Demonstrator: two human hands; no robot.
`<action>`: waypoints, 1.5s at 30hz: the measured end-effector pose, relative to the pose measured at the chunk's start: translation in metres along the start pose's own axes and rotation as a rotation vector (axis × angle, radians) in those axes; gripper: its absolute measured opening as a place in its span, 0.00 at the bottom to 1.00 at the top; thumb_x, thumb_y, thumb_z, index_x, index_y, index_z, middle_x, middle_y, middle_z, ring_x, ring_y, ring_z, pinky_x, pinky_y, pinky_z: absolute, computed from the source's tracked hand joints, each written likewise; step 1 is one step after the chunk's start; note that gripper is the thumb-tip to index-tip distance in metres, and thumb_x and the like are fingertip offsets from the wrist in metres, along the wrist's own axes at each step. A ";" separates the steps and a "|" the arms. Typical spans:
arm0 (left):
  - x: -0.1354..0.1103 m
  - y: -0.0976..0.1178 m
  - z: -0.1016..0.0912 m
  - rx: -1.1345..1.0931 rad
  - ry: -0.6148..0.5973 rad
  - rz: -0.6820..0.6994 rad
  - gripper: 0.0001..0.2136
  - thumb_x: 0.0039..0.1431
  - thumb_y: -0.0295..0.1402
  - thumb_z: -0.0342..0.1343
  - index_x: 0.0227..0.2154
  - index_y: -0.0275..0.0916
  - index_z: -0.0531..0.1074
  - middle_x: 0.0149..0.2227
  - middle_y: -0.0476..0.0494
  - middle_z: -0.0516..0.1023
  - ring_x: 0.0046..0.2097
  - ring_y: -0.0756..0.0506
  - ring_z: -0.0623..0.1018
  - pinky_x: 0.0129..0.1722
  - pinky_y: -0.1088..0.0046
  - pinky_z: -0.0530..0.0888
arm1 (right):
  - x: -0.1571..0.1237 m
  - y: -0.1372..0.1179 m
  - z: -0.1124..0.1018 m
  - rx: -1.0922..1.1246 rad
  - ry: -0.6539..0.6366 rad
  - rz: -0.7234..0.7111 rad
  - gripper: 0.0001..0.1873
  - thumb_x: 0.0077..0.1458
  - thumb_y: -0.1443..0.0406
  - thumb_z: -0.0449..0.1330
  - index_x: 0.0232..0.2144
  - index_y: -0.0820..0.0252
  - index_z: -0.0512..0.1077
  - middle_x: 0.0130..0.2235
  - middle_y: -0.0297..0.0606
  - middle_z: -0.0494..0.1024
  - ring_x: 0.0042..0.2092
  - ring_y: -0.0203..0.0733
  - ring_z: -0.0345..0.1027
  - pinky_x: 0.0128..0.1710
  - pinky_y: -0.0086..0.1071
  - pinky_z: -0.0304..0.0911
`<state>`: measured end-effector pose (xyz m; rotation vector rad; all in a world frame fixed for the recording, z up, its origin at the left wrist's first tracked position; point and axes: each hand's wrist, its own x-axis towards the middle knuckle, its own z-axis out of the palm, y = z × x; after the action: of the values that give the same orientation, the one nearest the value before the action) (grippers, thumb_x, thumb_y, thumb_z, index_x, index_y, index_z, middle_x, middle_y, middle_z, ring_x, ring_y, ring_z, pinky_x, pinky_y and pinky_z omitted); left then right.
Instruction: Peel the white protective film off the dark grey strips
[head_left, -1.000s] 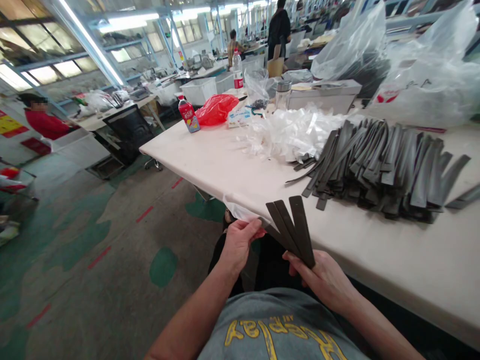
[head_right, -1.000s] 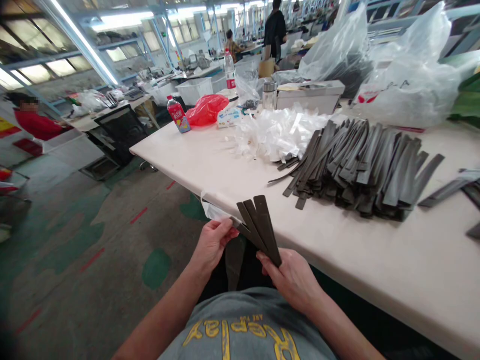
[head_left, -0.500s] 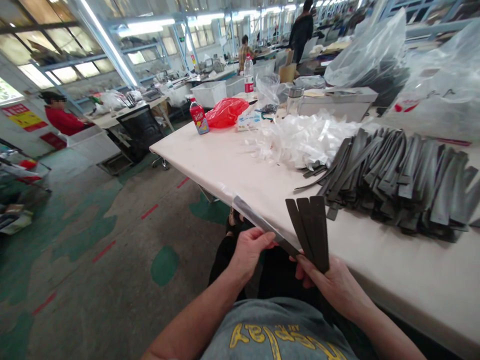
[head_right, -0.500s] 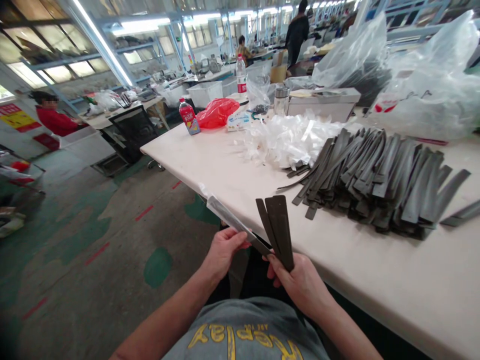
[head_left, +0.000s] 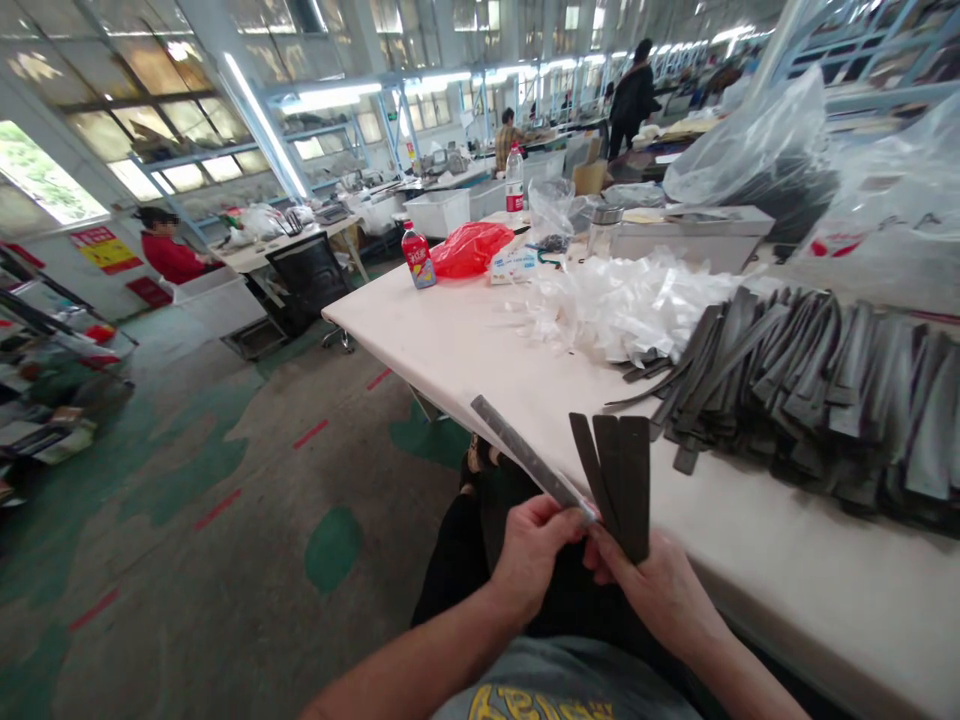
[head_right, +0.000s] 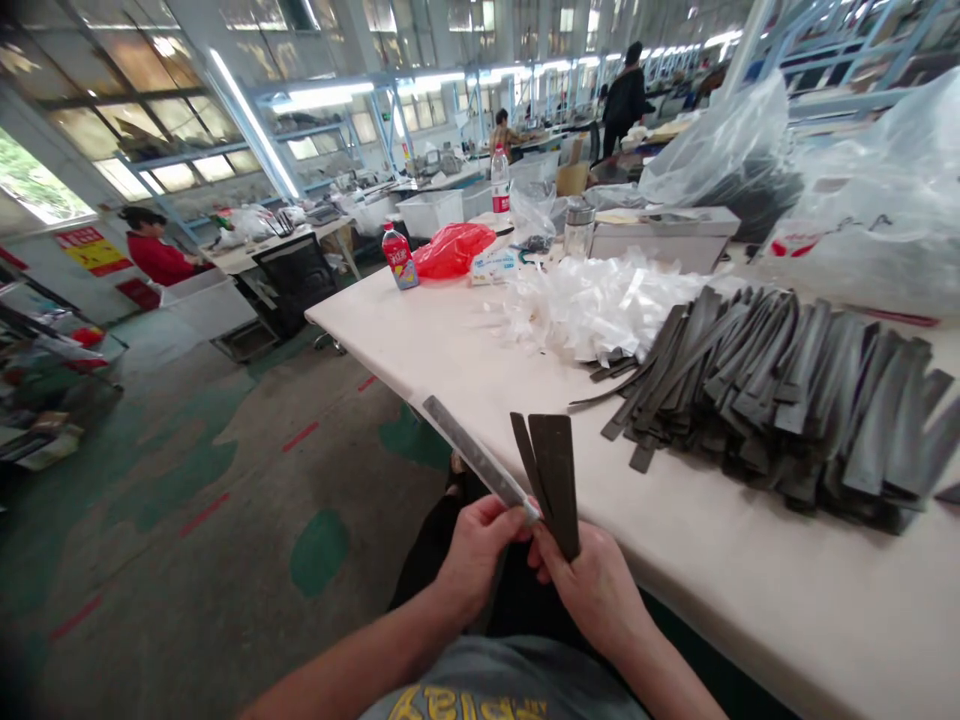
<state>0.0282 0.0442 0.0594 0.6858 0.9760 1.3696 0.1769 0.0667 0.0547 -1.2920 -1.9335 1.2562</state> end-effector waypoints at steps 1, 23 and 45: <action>0.000 0.002 -0.001 -0.023 -0.007 0.012 0.12 0.51 0.38 0.62 0.33 0.33 0.78 0.24 0.47 0.75 0.26 0.51 0.71 0.33 0.73 0.70 | 0.000 0.001 0.000 -0.003 -0.003 -0.001 0.29 0.59 0.44 0.46 0.23 0.59 0.70 0.24 0.37 0.75 0.25 0.39 0.70 0.28 0.31 0.65; 0.031 0.023 -0.028 -0.334 0.359 -0.028 0.15 0.44 0.37 0.68 0.34 0.35 0.76 0.31 0.46 0.80 0.30 0.53 0.76 0.31 0.78 0.73 | -0.014 0.015 -0.007 0.002 -0.149 0.068 0.23 0.60 0.48 0.51 0.31 0.59 0.74 0.30 0.35 0.77 0.30 0.40 0.71 0.31 0.30 0.64; 0.008 -0.008 -0.010 -0.104 0.271 -0.145 0.12 0.44 0.34 0.68 0.32 0.35 0.77 0.34 0.45 0.81 0.34 0.51 0.78 0.34 0.80 0.75 | -0.015 0.010 0.004 0.261 0.028 0.050 0.17 0.59 0.58 0.53 0.24 0.62 0.70 0.24 0.34 0.74 0.23 0.35 0.68 0.24 0.26 0.63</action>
<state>0.0229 0.0503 0.0466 0.3488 1.1361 1.3969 0.1845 0.0523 0.0454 -1.2225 -1.6617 1.4516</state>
